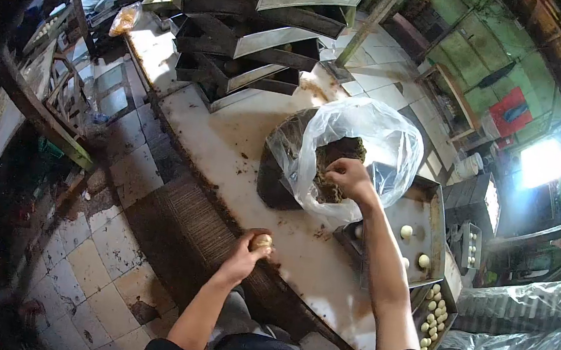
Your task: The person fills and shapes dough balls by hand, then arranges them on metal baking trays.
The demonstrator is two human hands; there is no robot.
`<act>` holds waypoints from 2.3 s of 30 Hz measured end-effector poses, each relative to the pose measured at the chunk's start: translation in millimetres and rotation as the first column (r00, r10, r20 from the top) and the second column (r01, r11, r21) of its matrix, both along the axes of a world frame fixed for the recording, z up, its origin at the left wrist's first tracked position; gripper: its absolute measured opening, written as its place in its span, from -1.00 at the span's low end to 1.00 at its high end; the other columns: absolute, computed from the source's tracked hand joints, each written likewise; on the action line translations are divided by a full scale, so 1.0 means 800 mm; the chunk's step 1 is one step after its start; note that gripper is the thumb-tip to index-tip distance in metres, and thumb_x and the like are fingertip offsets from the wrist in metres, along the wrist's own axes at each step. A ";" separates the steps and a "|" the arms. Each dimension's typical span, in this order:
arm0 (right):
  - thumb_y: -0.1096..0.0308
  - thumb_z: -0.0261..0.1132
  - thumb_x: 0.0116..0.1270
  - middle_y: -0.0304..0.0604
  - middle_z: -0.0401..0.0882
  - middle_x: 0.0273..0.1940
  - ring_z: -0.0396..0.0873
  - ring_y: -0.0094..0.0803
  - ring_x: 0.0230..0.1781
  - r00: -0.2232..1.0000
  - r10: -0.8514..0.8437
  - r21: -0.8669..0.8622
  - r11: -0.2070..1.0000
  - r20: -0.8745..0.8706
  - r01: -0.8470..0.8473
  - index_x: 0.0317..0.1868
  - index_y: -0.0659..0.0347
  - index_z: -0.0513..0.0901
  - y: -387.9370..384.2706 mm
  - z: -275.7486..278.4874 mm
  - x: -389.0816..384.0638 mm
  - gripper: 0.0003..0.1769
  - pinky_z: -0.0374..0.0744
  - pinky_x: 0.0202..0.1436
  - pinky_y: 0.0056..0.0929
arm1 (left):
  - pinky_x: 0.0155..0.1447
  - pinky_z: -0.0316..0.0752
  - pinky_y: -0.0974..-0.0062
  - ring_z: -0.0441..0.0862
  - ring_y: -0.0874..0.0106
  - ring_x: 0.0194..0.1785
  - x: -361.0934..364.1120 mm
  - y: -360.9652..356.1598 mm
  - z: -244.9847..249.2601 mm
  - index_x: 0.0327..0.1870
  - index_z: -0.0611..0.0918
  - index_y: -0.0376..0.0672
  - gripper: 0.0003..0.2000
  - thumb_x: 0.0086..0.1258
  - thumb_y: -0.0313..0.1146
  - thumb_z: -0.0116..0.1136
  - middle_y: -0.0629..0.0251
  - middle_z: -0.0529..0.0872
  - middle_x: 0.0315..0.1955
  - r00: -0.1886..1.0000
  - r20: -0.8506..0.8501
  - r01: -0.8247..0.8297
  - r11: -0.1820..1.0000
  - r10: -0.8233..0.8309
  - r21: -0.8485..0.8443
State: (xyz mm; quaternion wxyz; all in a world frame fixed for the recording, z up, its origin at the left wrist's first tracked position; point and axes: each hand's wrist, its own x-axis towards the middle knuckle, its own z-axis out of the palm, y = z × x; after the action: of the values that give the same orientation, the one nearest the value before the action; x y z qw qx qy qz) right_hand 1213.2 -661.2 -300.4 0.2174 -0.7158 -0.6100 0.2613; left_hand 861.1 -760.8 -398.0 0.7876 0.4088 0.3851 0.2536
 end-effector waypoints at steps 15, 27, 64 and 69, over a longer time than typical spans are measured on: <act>0.55 0.28 0.59 0.04 0.79 0.09 0.77 -0.33 0.04 0.282 0.008 0.187 0.769 -0.959 0.612 0.23 0.49 0.69 -0.425 0.049 -0.198 -0.71 0.73 0.19 -0.40 | 0.26 0.70 0.36 0.74 0.44 0.09 0.094 -0.224 0.099 0.30 0.59 -0.39 -0.66 0.75 -0.30 0.05 0.22 0.75 0.09 0.898 0.439 0.003 0.997 0.029 -0.071; 0.59 0.44 0.35 0.14 0.68 0.31 0.52 -0.02 0.49 0.766 -0.373 0.557 0.530 -0.523 0.639 0.25 0.38 0.69 -0.885 0.123 -0.275 -0.55 0.42 0.59 -0.13 | 0.16 0.74 0.36 0.76 0.33 0.14 0.077 -0.564 0.193 0.33 0.52 -0.35 -0.61 0.79 -0.19 -0.06 0.12 0.72 0.11 0.747 0.556 0.533 0.828 -0.365 -0.172; 0.65 0.42 0.38 -0.15 0.74 -0.06 0.67 -0.57 -0.03 0.598 -0.514 0.478 0.360 -0.616 0.801 -0.12 0.32 0.71 -0.956 0.151 -0.310 -0.88 0.66 0.03 -0.53 | -0.12 0.55 0.54 0.61 0.57 -0.22 0.094 -0.634 0.239 0.00 0.66 -0.32 -0.59 0.78 -0.08 0.00 0.34 0.68 -0.36 0.772 -0.045 0.468 0.520 -0.634 0.715; 0.57 0.42 0.47 -0.22 0.70 -0.02 0.64 -0.63 -0.09 0.338 -0.296 0.199 0.414 -0.893 0.888 0.08 0.30 0.61 -0.895 0.021 -0.263 -0.75 0.63 -0.04 -0.62 | -0.01 0.56 0.21 0.66 0.11 -0.21 0.078 -0.594 0.206 -0.04 0.61 -0.28 -0.68 0.75 -0.18 -0.05 0.04 0.72 -0.31 0.742 -0.409 0.622 0.318 -0.531 0.715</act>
State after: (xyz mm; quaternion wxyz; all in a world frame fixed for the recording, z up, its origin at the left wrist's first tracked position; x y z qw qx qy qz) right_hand 1003.2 -1376.8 -283.8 0.7736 -0.5858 -0.1643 0.1772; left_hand 923.8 -1236.1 -233.1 0.5203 0.8454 0.0879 0.0834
